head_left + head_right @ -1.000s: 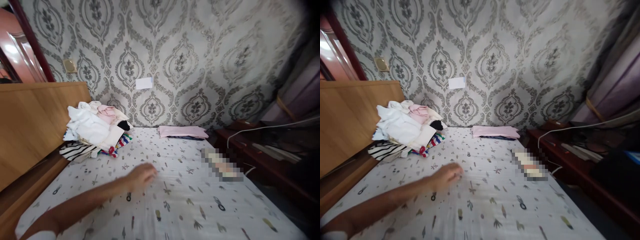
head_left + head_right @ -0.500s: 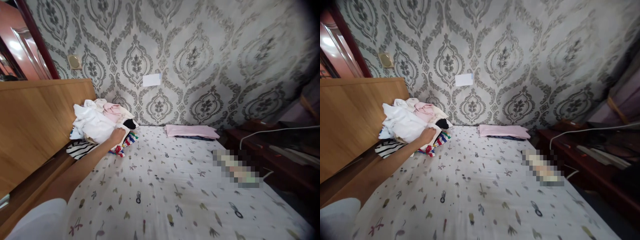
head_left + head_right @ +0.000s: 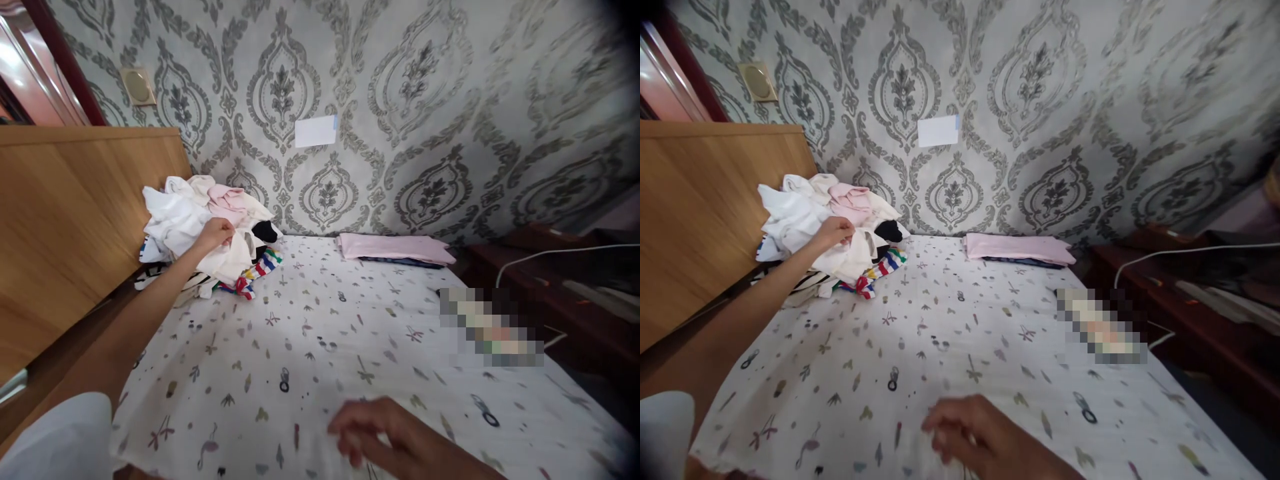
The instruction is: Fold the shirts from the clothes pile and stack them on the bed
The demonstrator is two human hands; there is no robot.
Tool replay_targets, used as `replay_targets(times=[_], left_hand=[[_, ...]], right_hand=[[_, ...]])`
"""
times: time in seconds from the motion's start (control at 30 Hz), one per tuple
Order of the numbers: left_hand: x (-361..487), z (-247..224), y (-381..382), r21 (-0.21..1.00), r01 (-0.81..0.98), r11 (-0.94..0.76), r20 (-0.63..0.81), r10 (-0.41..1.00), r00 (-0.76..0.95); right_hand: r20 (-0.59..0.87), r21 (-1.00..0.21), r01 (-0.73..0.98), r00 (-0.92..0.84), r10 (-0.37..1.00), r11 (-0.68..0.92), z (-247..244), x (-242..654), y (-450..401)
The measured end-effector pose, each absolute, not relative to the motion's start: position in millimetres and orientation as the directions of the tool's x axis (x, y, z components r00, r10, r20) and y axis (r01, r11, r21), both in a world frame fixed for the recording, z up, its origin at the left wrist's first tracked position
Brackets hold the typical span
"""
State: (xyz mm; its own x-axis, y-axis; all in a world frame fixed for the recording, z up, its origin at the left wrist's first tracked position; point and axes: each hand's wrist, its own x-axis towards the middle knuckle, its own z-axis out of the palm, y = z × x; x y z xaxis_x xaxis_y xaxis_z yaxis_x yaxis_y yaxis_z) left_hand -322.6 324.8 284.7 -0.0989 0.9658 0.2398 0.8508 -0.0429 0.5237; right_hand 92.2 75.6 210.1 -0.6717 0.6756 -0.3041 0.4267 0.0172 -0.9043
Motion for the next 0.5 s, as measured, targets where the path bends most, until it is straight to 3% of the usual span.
replay_targets(times=[0.2,0.3,0.5], left_hand=[[-265,220,274,0.375,0.918,-0.129,0.183,0.981,0.064],[-235,188,267,0.345,0.932,-0.115,0.174,0.983,0.057],[-230,197,288,0.497,0.867,-0.048,0.23,0.97,-0.078]], right_hand=[[-0.197,-0.98,0.129,-0.693,0.693,-0.15,183,27,129],[-0.175,-0.979,0.044,-0.678,0.714,-0.199,161,15,132],[-0.089,-0.973,-0.107,-0.643,0.761,-0.205,143,28,133]])
